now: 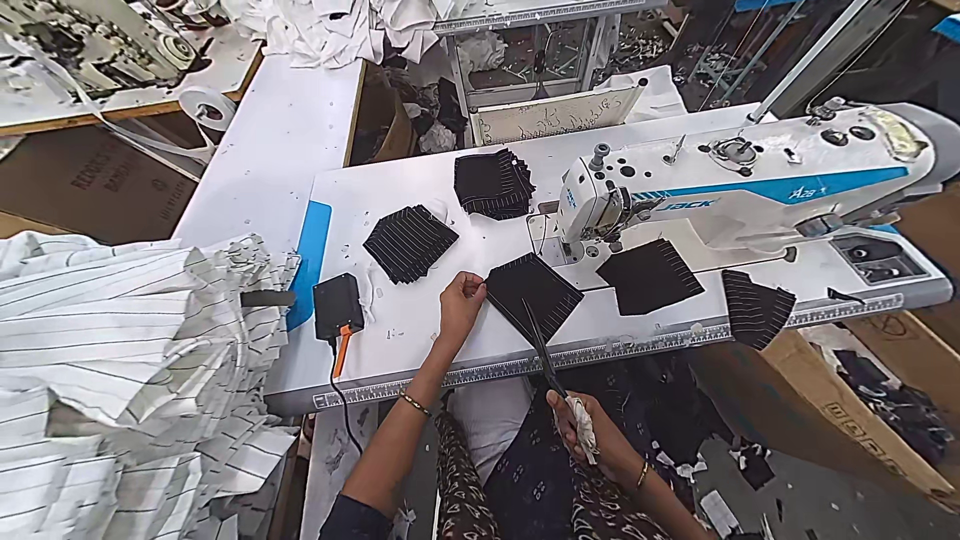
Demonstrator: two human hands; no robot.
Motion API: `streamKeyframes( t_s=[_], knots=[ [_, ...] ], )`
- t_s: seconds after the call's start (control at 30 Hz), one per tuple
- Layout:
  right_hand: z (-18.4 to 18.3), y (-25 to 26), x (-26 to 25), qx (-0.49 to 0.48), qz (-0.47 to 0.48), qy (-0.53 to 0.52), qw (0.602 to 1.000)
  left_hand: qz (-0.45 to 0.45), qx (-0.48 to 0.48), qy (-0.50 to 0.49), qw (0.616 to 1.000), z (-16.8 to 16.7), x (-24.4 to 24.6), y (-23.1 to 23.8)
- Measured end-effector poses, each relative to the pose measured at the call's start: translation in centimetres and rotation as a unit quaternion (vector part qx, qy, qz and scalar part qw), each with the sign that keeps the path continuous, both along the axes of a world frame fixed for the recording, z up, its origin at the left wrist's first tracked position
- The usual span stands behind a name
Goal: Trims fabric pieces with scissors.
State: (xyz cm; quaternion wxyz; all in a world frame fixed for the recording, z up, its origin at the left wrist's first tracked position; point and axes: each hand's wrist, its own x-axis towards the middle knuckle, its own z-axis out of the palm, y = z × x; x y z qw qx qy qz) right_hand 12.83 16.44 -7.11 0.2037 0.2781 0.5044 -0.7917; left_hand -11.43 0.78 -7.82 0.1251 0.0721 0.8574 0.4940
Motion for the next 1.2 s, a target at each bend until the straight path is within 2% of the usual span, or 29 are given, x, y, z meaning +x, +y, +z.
streamKeyframes(
  t_s=[0.1, 0.2, 0.47, 0.57, 0.8, 1.2],
  knots=[
    [0.0, 0.0, 0.0, 0.001, 0.002, 0.005, 1.0, -0.037, -0.072, -0.005, 0.997, 0.5, -0.5, 0.7],
    [0.0, 0.0, 0.0, 0.003, 0.002, 0.008, 1.0, -0.048, -0.105, -0.017, 0.993, 0.9, -0.9, 1.5],
    [-0.1, 0.1, -0.4, 0.022, 0.019, 0.014, 0.999, -0.023, -0.112, -0.021, 0.993, 1.0, -1.0, 2.2],
    [-0.2, 0.1, -0.5, 0.027, 0.022, 0.02, 0.999, -0.054, -0.124, 0.029, 0.99, 0.5, -0.6, 2.3],
    [0.1, -0.1, -0.8, 0.03, 0.024, 0.009, 0.999, -0.104, -0.137, 0.226, 0.959, -2.3, 0.0, 2.1],
    [2.0, 0.4, -4.3, 0.055, 0.036, 0.035, 0.997, -0.092, -0.122, 0.241, 0.958, -2.8, -1.3, 3.0]
  ],
)
